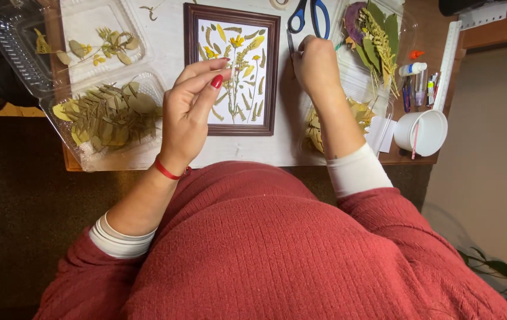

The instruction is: Arranging and gluing dried botanical elements into a picture frame to create art.

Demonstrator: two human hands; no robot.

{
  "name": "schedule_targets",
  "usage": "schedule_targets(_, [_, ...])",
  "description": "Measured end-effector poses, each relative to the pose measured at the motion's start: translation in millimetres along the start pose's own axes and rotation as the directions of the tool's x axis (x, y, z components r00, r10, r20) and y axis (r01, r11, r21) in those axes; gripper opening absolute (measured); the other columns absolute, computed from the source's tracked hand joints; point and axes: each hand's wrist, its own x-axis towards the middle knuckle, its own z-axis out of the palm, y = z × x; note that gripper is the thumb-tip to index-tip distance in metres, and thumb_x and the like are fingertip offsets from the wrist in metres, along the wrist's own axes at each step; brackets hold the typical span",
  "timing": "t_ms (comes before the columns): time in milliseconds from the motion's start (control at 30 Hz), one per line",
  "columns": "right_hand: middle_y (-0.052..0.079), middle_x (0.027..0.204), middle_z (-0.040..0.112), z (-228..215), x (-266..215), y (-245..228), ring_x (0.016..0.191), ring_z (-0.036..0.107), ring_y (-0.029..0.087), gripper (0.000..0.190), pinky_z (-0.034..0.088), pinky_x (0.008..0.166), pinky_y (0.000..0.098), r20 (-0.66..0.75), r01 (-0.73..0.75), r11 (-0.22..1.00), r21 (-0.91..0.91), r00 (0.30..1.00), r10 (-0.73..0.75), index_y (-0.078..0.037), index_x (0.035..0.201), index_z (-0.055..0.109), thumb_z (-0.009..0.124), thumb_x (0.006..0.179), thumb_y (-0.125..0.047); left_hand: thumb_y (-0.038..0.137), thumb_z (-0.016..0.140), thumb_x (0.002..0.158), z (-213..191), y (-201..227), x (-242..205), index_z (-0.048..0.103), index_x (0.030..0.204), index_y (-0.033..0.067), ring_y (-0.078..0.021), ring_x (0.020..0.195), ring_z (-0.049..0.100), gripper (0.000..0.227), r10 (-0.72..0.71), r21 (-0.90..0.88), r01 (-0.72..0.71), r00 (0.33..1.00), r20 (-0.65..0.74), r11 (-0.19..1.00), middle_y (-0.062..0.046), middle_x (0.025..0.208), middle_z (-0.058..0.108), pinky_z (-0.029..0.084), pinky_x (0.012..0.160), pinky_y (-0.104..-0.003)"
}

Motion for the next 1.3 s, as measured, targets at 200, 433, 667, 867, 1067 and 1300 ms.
schedule_targets(200, [0.031, 0.088, 0.070, 23.2, 15.9, 15.6, 0.085, 0.069, 0.047, 0.020, 0.058, 0.077, 0.0478, 0.068, -0.148, 0.986, -0.074, 0.986, 0.153, 0.007, 0.088, 0.072, 0.079, 0.079, -0.009, 0.008, 0.060, 0.110, -6.2, -5.9, -0.9, 0.072, 0.123, -0.0048, -0.0159, 0.121, 0.066, 0.021, 0.009, 0.076, -0.006, 0.999, -0.051, 0.997, -0.012, 0.132, 0.065, 0.054, 0.104, -0.027])
schedule_targets(433, [0.032, 0.089, 0.070, 18.3, 24.1, 12.3, 0.087, 0.070, 0.045, 0.025, 0.059, 0.078, 0.0453, 0.154, -0.234, 0.965, -0.120, 0.956, 0.251, 0.009, 0.088, 0.072, 0.080, 0.076, -0.012, 0.009, 0.062, 0.109, -4.9, -9.6, -1.4, 0.073, 0.121, -0.0048, -0.0139, 0.115, 0.067, 0.021, -0.014, 0.107, 0.022, 0.997, -0.079, 0.994, -0.011, 0.128, 0.066, 0.055, 0.098, -0.025])
schedule_targets(667, [0.025, 0.089, 0.073, -19.9, 4.9, -4.2, 0.083, 0.070, 0.042, 0.036, 0.056, 0.073, 0.0479, 0.123, -0.177, 0.977, -0.116, 0.974, 0.191, 0.004, 0.096, 0.069, 0.088, 0.072, -0.016, 0.012, 0.059, 0.112, -1.2, -8.6, -0.5, 0.071, 0.125, -0.0030, -0.0165, 0.121, 0.068, 0.023, 0.033, 0.054, -0.028, 0.996, -0.087, 0.998, -0.014, 0.133, 0.068, 0.056, 0.105, -0.027])
schedule_targets(867, [0.012, 0.096, 0.075, -70.2, -20.6, -31.2, 0.084, 0.073, 0.022, 0.036, 0.058, 0.070, 0.0342, 0.190, -0.197, 0.899, 0.391, 0.973, 0.131, 0.000, 0.119, 0.061, 0.078, 0.088, -0.010, 0.012, 0.058, 0.114, 10.6, -0.5, -1.9, 0.070, 0.129, -0.0023, -0.0184, 0.123, 0.069, 0.024, 0.081, 0.026, -0.078, 0.989, -0.127, 0.997, -0.016, 0.133, 0.070, 0.056, 0.109, -0.029])
schedule_targets(1067, [0.006, 0.109, 0.070, -103.8, -60.1, -89.6, 0.099, 0.069, 0.012, 0.011, 0.059, 0.079, 0.0270, 0.092, -0.096, 0.115, 0.989, 0.995, 0.042, 0.001, 0.124, 0.061, 0.064, 0.113, -0.003, 0.009, 0.060, 0.115, 22.3, 29.0, -7.3, 0.069, 0.132, -0.0011, -0.0199, 0.124, 0.070, 0.021, 0.238, 0.219, -0.207, 0.963, -0.126, 0.954, -0.016, 0.134, 0.072, 0.055, 0.111, -0.029])
schedule_targets(1300, [0.011, 0.113, 0.067, -117.8, -83.6, -152.9, 0.107, 0.071, 0.017, 0.007, 0.058, 0.092, 0.0254, -0.143, 0.143, 0.089, 0.986, 0.990, -0.002, 0.001, 0.122, 0.055, 0.058, 0.115, 0.001, 0.006, 0.058, 0.116, 27.6, 58.8, -11.4, 0.064, 0.141, 0.0006, -0.0232, 0.133, 0.067, 0.027, 0.373, 0.377, -0.334, 0.927, -0.034, 0.864, -0.015, 0.139, 0.067, 0.053, 0.118, -0.032])
